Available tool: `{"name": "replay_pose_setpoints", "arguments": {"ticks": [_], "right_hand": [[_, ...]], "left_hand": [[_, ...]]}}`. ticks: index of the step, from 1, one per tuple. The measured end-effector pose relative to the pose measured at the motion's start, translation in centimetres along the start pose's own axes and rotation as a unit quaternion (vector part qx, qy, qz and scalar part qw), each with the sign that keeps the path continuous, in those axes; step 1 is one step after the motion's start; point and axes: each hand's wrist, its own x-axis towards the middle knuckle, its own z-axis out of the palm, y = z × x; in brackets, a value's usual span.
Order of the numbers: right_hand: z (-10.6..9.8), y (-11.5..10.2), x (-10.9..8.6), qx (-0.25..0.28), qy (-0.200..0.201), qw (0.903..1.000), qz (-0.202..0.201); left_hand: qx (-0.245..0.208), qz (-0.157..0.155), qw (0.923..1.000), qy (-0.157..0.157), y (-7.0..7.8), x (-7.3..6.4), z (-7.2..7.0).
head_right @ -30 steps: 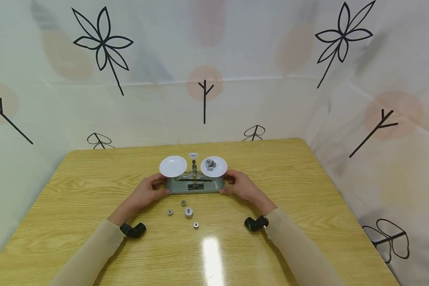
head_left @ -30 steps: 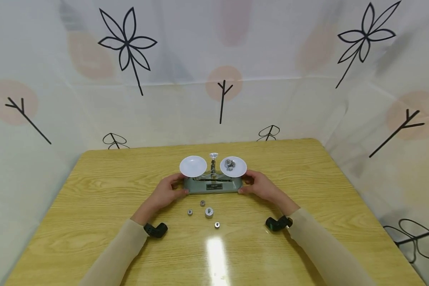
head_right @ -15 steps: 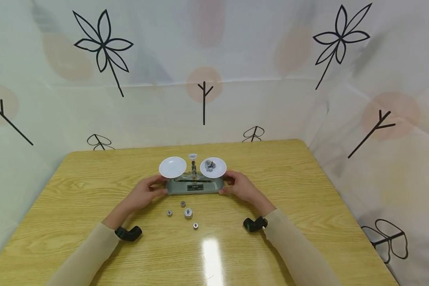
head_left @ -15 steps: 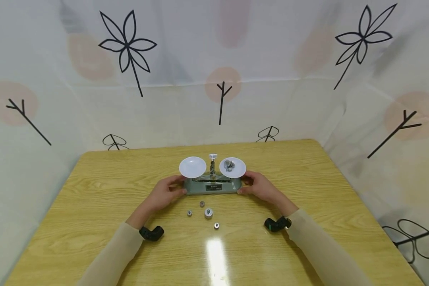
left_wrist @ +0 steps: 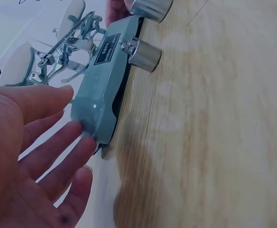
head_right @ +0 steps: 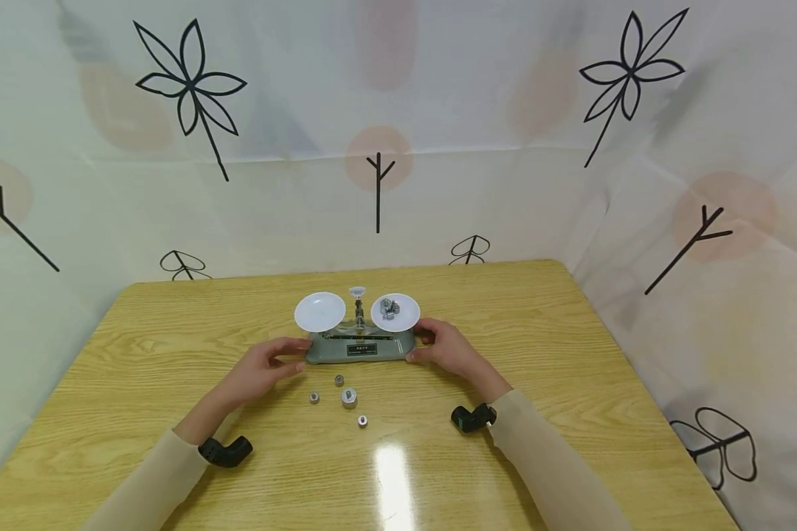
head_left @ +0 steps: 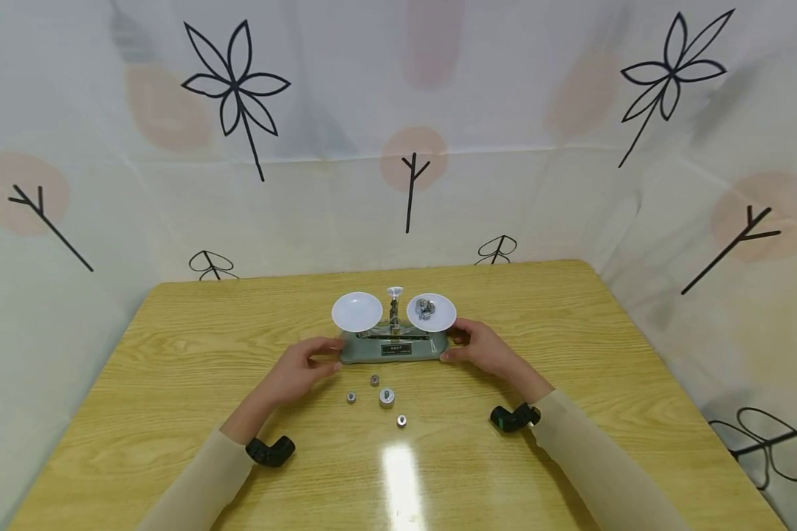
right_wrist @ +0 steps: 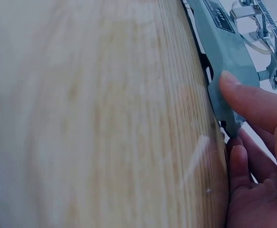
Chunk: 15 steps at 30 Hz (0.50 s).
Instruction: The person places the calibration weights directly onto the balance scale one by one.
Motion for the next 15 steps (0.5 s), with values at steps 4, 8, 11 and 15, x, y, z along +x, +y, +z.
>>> {"name": "replay_pose_setpoints", "arguments": {"ticks": [4,8,11,15], "right_hand": [[0.0,0.0,0.0,0.0,-0.001,1.0,-0.006],[0.0,-0.1,0.0,-0.007,-0.001,0.9999,-0.007],[0.0,0.0,0.1,-0.018,0.002,0.9998,-0.008],[0.0,0.0,-0.1,-0.021,0.002,0.9998,-0.004]], "left_hand": [[-0.009,0.014,0.9999,-0.004,-0.1,-0.6,0.3],[-0.022,0.018,0.9994,-0.021,-0.2,-1.2,0.9],[-0.025,0.018,0.9988,-0.039,-0.1,-1.6,1.3],[-0.024,0.021,0.998,-0.054,0.0,-2.0,1.8]]}}
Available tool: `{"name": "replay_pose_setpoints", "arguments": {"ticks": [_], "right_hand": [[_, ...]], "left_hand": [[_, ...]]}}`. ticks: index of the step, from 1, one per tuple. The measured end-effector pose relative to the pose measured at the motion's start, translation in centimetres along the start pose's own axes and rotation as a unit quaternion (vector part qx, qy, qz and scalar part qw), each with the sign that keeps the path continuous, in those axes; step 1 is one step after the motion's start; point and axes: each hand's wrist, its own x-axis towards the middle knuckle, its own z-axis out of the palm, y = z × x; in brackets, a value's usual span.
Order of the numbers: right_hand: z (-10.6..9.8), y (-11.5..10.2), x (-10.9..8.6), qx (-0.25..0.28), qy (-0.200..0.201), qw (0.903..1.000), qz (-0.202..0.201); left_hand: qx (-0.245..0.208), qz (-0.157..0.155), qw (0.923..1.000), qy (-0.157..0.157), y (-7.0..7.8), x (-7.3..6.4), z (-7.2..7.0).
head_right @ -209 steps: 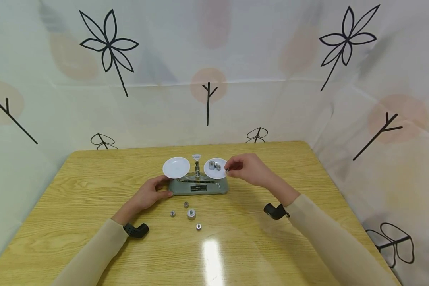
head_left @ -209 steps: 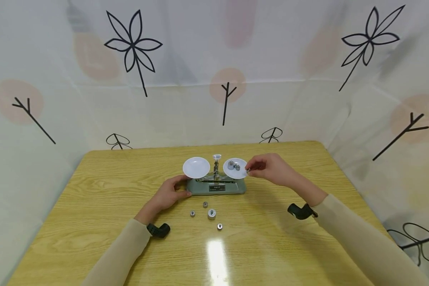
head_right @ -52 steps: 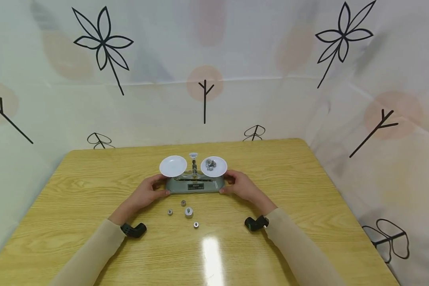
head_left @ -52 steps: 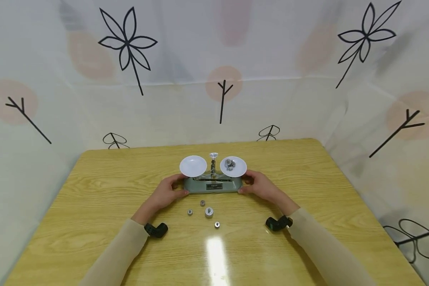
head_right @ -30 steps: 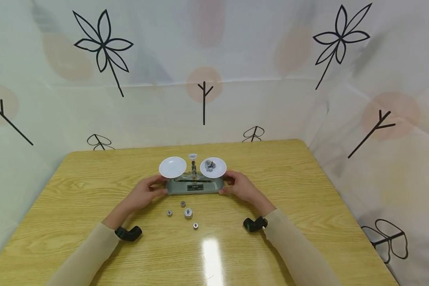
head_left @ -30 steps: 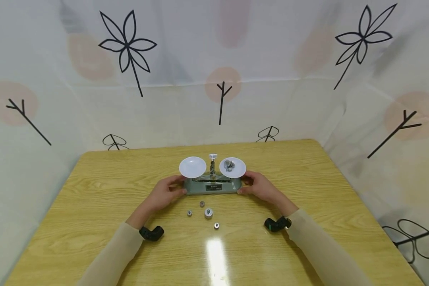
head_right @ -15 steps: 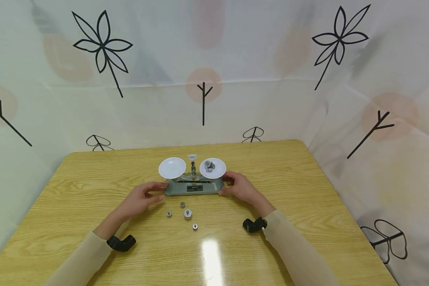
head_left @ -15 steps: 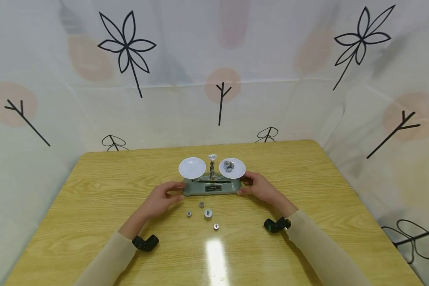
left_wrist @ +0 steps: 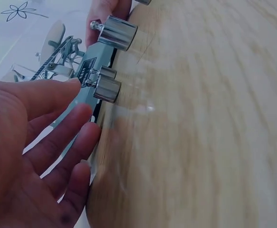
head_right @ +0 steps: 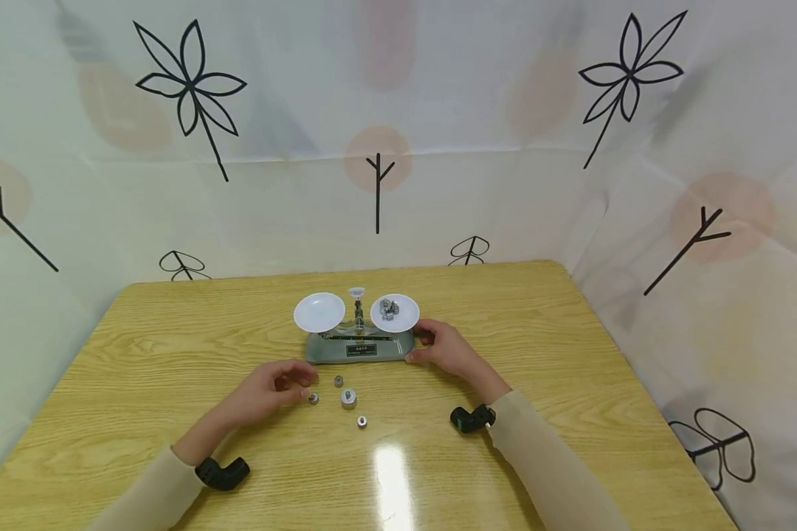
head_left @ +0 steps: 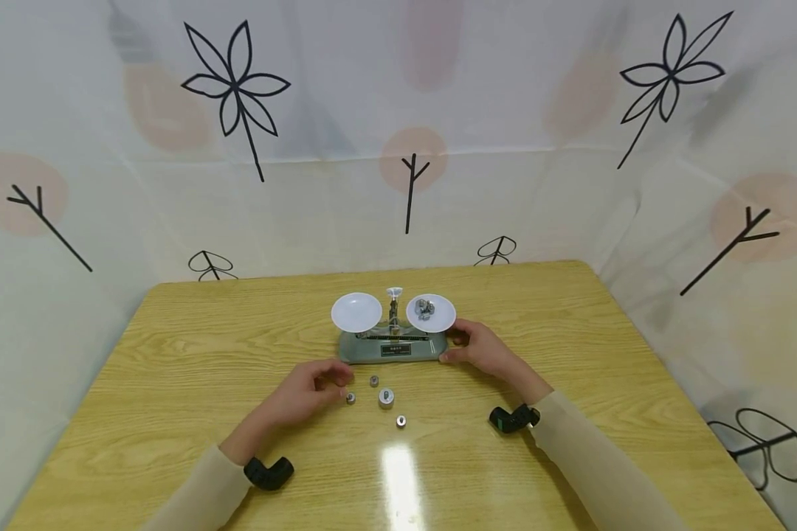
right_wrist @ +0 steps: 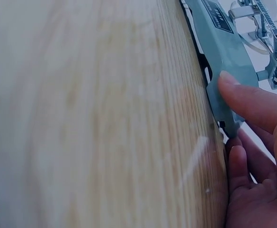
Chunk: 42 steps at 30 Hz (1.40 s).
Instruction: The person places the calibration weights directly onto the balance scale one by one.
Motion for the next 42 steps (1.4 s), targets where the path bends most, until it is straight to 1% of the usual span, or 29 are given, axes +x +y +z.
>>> {"name": "replay_pose_setpoints", "arguments": {"ticks": [3,7,12,13,17,19,20,31,36,42], "right_hand": [[0.0,-0.08,-0.08,0.01,0.0,0.9999,0.009],[0.03,-0.11,-0.03,0.012,0.001,0.9999,0.007],[0.07,-0.06,0.01,0.01,0.0,0.9999,0.001],[0.07,-0.08,0.01,0.013,0.0,0.9999,0.004],[0.12,-0.06,0.06,0.022,-0.001,0.9997,0.008],[0.16,-0.04,0.12,0.025,0.0,0.9996,0.01],[0.16,0.0,0.12,0.023,0.0,0.9997,0.009],[0.19,-0.06,0.1,0.021,-0.001,0.9997,0.009],[0.13,-0.08,0.07,0.014,-0.001,0.9999,0.009],[0.02,-0.01,0.0,0.006,0.0,1.0,0.004]], "left_hand": [[0.0,0.0,1.0,0.0,-0.12,-0.07,0.29],[0.004,0.004,1.0,-0.003,-0.22,-0.18,0.49],[0.022,0.02,0.9995,-0.009,-0.28,-0.24,0.62],[0.024,0.02,0.9995,-0.008,0.28,-0.34,0.62],[0.031,0.025,0.9992,-0.006,0.36,-0.3,0.84],[0.035,0.023,0.9991,-0.006,0.33,-0.27,0.91],[0.036,0.025,0.999,-0.008,-0.24,-0.15,0.96],[0.047,0.03,0.9983,-0.018,-0.24,-0.13,0.78],[0.058,0.032,0.9976,-0.018,-0.26,-0.13,0.73],[0.069,0.044,0.9965,-0.017,-0.19,-0.08,0.66]]}}
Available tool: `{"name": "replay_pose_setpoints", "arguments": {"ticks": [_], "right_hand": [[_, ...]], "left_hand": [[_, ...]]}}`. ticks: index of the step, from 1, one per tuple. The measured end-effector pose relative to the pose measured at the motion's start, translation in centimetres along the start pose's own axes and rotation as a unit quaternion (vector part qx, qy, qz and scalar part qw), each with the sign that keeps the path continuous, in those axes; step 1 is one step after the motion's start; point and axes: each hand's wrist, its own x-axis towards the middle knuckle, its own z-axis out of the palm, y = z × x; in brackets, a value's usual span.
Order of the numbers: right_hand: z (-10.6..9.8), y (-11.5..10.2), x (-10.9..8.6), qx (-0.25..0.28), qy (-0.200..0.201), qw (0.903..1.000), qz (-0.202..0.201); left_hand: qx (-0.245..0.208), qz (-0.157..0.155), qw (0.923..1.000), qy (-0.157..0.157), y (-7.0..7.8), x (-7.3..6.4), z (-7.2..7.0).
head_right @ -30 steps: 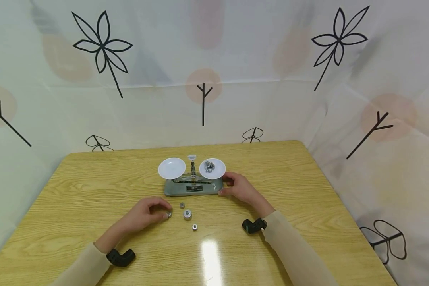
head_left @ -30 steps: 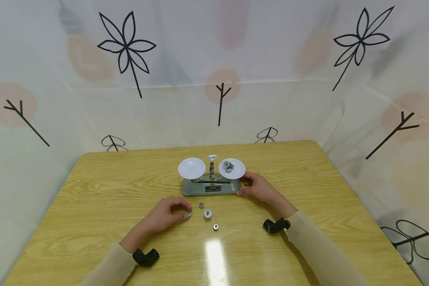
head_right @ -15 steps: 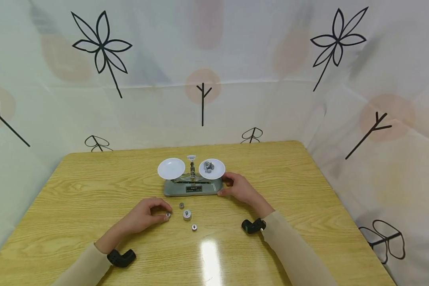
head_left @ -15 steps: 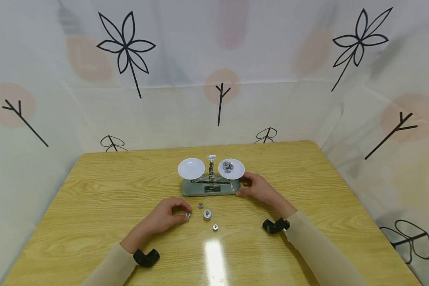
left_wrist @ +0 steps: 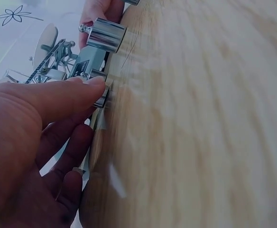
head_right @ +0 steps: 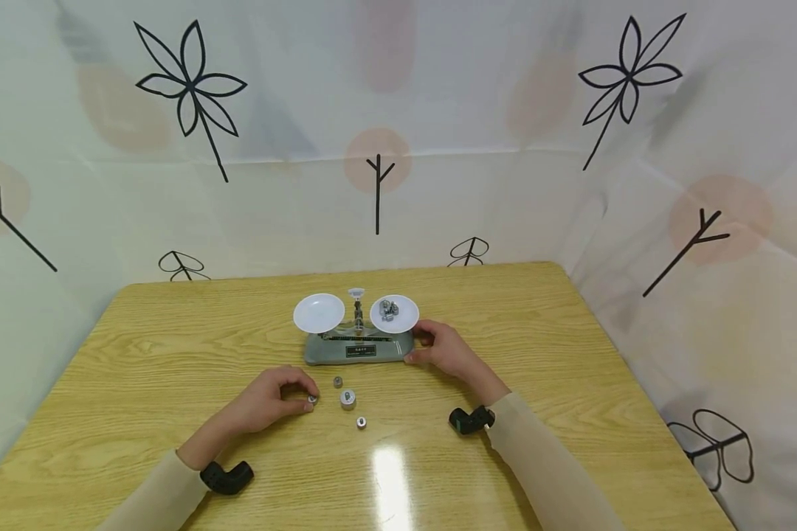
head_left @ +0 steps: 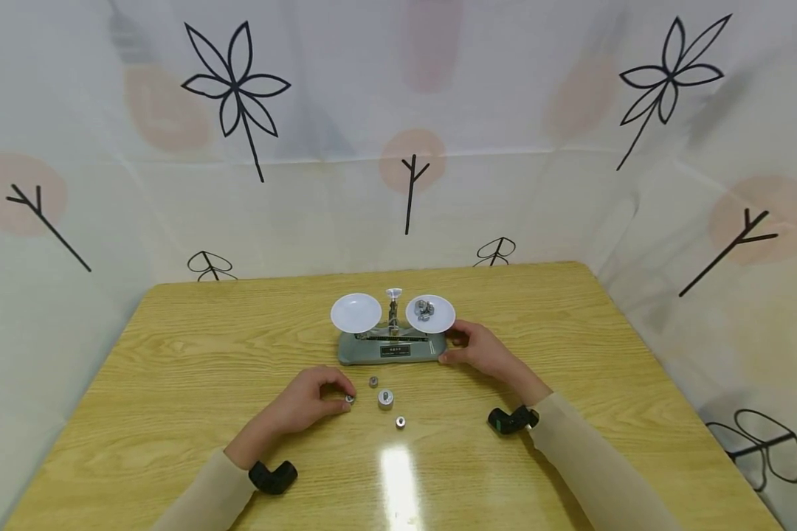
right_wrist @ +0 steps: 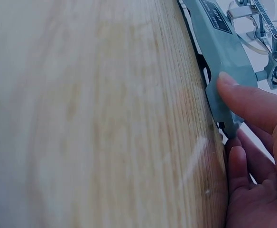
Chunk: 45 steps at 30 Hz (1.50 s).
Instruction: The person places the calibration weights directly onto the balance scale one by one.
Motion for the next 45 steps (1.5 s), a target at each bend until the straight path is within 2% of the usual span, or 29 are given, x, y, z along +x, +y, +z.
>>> {"name": "replay_pose_setpoints", "arguments": {"ticks": [10,16,25,33,35,38,40,42,45], "right_hand": [[0.0,0.1,0.0,-0.005,0.002,1.0,-0.006],[0.1,0.0,0.0,0.005,0.0,1.0,0.003],[0.0,-0.1,0.0,-0.002,-0.001,1.0,-0.005],[0.1,0.0,0.0,0.002,0.0,1.0,-0.008],[0.0,-1.0,-0.4,0.005,0.0,0.9999,-0.008],[0.0,-1.1,-0.4,0.008,-0.002,1.0,-0.006],[0.0,-1.1,-0.4,0.008,-0.002,1.0,0.001],[0.1,-0.1,0.0,0.007,-0.001,1.0,0.005],[0.1,-0.1,0.0,0.008,-0.002,1.0,0.004]], "left_hand": [[0.003,0.001,1.0,-0.002,-0.1,0.0,-0.1],[-0.007,0.002,1.0,0.002,0.0,0.0,-0.1],[-0.026,-0.037,0.999,-0.002,0.4,0.1,-0.4],[-0.038,-0.028,0.9989,0.006,0.4,0.1,-0.4],[-0.039,-0.03,0.9987,0.01,0.4,0.1,-0.4],[-0.038,-0.031,0.9987,0.012,0.5,0.1,-0.5],[-0.037,-0.033,0.9987,0.012,0.6,0.1,-0.5],[-0.034,-0.031,0.9989,0.012,0.6,0.1,-0.6],[-0.031,-0.029,0.999,0.015,0.7,0.1,-0.7]]}}
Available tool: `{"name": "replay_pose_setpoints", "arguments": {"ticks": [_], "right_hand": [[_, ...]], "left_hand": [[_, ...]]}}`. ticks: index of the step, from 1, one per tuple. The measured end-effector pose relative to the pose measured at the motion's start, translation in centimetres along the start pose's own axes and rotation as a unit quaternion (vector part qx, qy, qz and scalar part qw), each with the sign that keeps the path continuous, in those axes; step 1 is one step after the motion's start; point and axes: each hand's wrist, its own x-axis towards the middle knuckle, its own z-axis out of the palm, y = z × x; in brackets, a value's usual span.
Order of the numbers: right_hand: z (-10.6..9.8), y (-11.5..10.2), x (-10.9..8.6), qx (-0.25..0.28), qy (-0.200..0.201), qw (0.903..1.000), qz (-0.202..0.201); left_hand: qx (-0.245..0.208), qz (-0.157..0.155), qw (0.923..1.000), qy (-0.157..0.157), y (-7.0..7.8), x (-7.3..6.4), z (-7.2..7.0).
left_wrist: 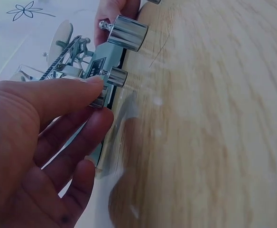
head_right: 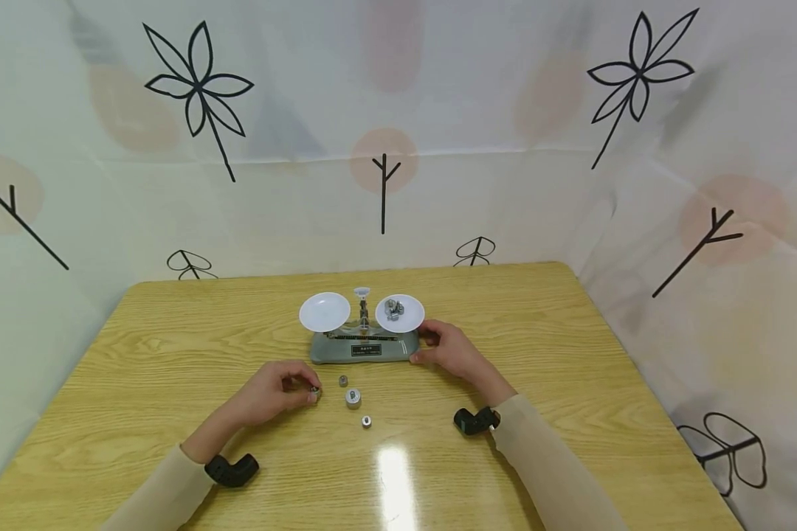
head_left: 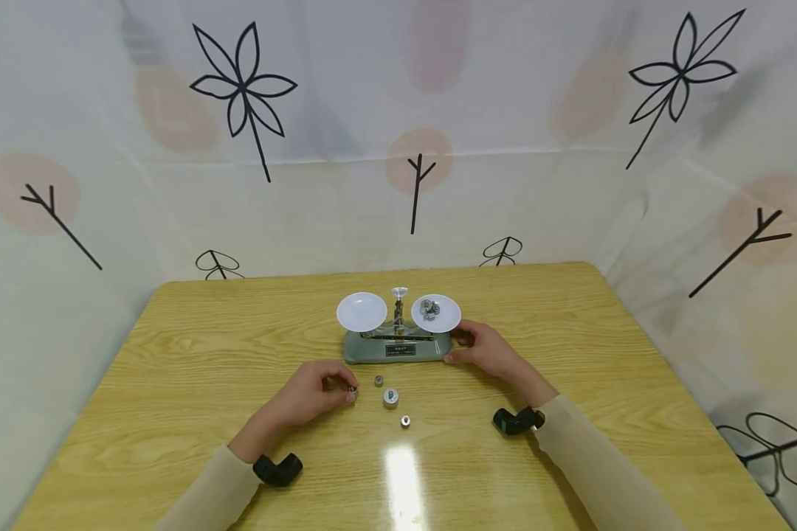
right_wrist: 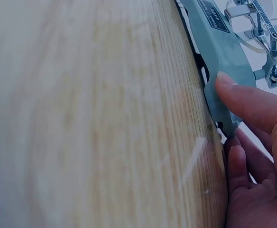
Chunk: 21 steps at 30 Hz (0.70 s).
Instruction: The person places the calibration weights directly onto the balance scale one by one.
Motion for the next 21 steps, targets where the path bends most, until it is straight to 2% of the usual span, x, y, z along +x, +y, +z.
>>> {"name": "replay_pose_setpoints", "arguments": {"ticks": [9,21], "right_hand": [[0.0,0.1,0.0,0.0,-0.002,1.0,-0.001],[-0.1,0.1,0.1,0.006,0.004,1.0,0.0]], "left_hand": [[0.014,0.0,0.9999,0.006,0.4,0.1,-0.6],[0.042,0.022,0.9986,0.022,1.1,0.6,-2.0]]}}
